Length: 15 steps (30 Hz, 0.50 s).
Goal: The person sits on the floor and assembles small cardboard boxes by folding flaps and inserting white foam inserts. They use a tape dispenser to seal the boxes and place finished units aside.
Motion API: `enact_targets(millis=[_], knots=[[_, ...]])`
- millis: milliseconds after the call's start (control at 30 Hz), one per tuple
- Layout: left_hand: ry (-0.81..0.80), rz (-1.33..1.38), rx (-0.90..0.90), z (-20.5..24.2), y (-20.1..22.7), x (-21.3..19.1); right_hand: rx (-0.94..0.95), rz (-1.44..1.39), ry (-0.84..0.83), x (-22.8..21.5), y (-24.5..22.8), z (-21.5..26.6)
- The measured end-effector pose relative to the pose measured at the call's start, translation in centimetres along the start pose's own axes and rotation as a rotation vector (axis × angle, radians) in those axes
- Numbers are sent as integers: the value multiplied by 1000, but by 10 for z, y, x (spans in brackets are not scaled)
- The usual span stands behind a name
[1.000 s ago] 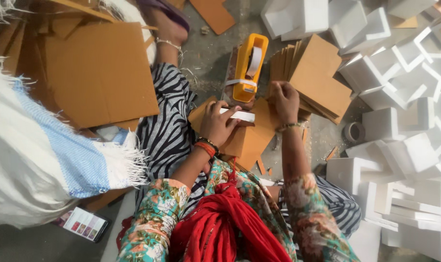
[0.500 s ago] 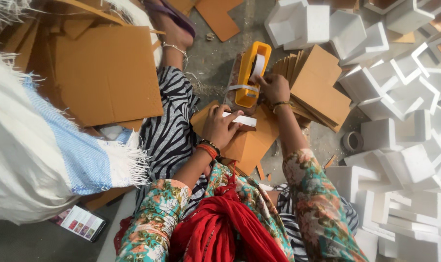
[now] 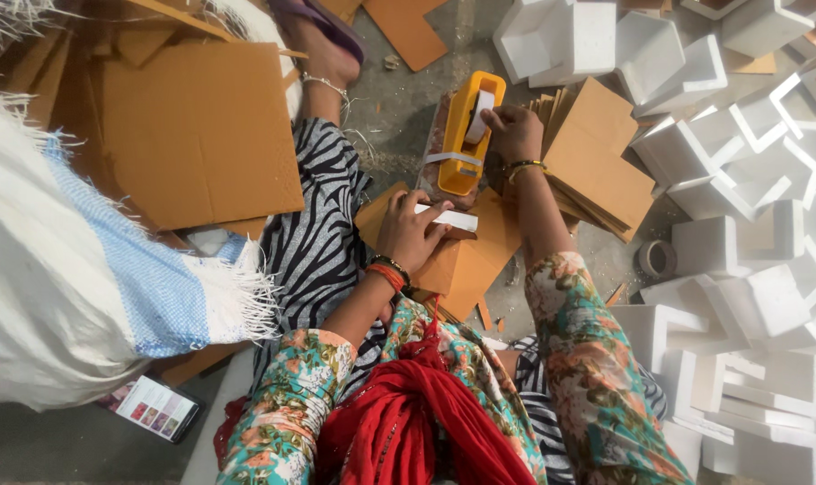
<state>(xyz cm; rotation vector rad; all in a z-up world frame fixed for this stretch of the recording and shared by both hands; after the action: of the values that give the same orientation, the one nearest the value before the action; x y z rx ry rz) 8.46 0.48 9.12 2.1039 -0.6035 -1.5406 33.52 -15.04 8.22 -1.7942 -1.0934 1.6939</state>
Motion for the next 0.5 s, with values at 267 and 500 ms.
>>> enact_targets(millis=[267,500], knots=[[23,-8,-6,-1,0,-3,45,-198,-12,-10,18,25],[13,0,3,-2,1,-2,-520,277,-87,-5,-63,45]])
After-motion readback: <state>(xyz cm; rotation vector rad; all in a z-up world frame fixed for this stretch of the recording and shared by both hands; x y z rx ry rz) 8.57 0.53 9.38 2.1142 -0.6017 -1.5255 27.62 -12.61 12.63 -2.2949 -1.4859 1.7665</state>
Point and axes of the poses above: each hand's wrist, its own z-axis away from the middle knuckle, its own x-axis out of the palm, y = z × x, the point moved 10 cm from there along -z, towards the middle knuckle, and after that the axes turned 8 degrees about -z, right-handed, at the moved point
